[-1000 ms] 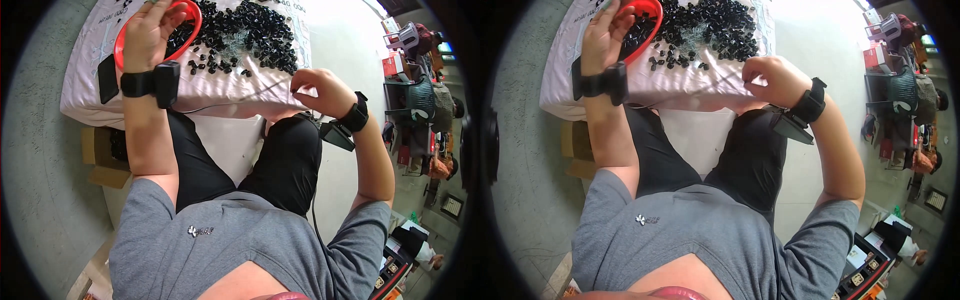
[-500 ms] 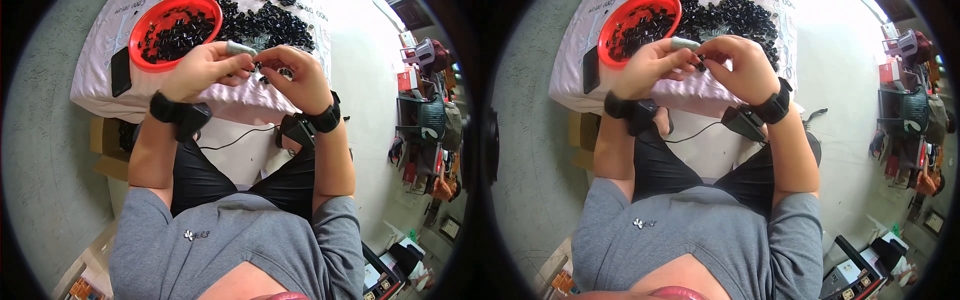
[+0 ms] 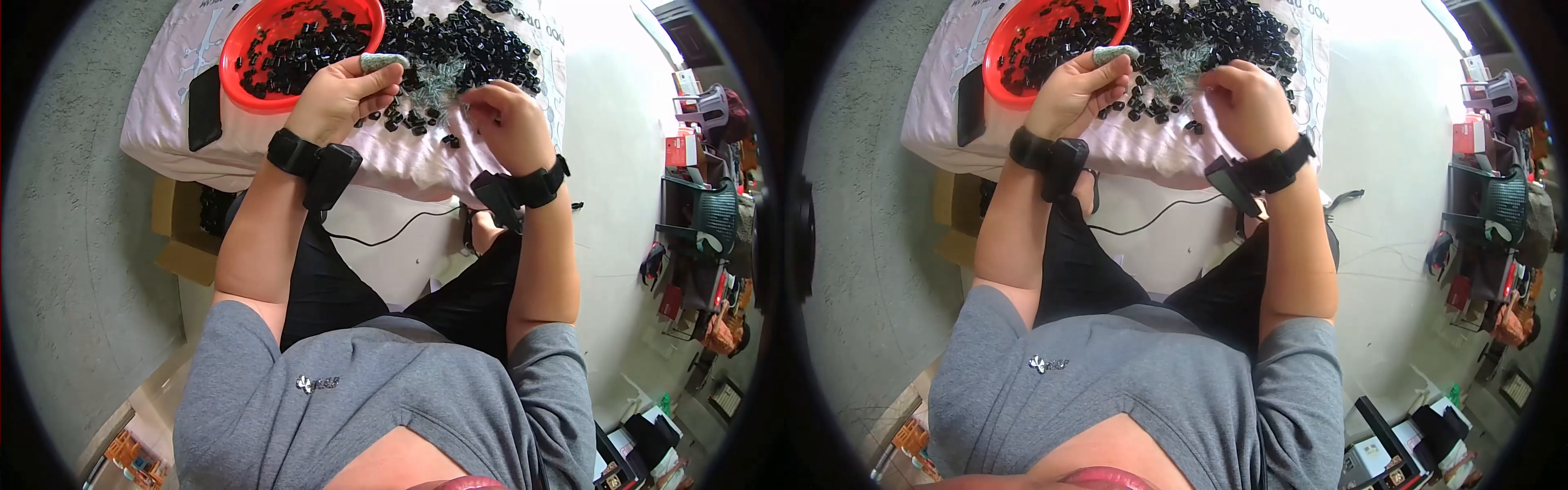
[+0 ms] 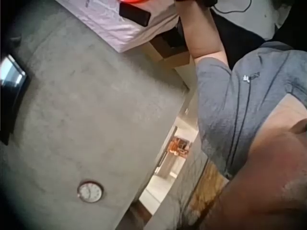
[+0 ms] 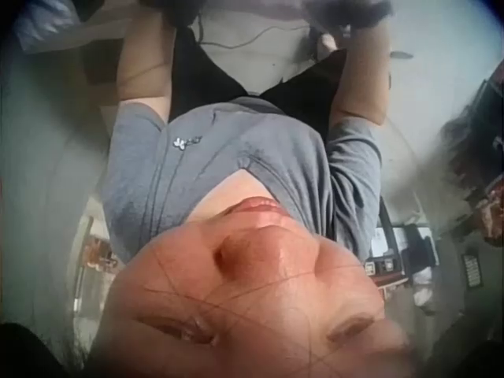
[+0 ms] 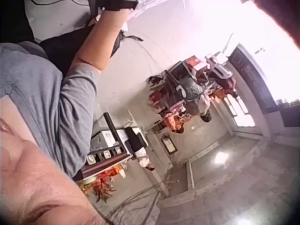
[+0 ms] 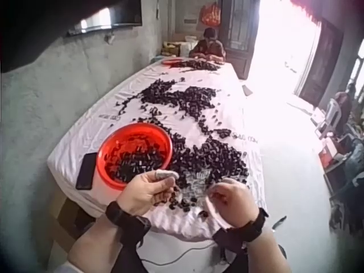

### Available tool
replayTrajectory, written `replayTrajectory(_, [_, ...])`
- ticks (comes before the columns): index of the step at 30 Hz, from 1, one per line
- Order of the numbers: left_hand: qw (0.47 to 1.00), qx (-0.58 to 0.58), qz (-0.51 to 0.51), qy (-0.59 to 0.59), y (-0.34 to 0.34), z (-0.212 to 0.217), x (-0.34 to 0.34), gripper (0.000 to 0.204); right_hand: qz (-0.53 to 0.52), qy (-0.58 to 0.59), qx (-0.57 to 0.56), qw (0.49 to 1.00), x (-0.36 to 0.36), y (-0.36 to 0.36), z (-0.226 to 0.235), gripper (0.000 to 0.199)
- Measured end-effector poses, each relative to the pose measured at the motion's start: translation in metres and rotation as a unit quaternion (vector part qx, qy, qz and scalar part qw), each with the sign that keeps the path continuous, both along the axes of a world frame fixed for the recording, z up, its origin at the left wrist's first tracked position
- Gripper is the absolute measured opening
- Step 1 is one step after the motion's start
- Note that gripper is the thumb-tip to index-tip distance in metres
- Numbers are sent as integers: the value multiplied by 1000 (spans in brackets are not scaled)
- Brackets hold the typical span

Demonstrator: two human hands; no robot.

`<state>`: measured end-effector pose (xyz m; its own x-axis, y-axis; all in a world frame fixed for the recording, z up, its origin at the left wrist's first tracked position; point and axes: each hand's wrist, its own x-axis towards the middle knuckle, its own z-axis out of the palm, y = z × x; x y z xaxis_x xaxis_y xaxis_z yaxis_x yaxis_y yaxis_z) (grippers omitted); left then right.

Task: The person picks up a small black component and a green mesh piece by hand and fits the component into the mesh. They repeat this process multiple times, placing each assembled unit onto the table.

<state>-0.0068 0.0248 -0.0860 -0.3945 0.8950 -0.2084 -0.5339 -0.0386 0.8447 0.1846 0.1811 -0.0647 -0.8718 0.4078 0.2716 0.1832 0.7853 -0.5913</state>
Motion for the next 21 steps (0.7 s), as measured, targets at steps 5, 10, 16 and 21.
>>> replayTrajectory(5, [999,-41,22,-10,2,-7,2,21,41,-22,-44,998,3,0,-7,14])
replayTrajectory(10, [999,-20,0,-34,7,-10,3,21,77,-34,-14,996,-16,-19,-23,16])
replayTrajectory(16, [999,-25,-13,-22,4,-13,2,21,8,-4,43,999,-13,0,-24,16])
replayTrajectory(21, [999,-19,-2,-29,2,-11,1,18,18,-27,51,998,-8,1,-20,16])
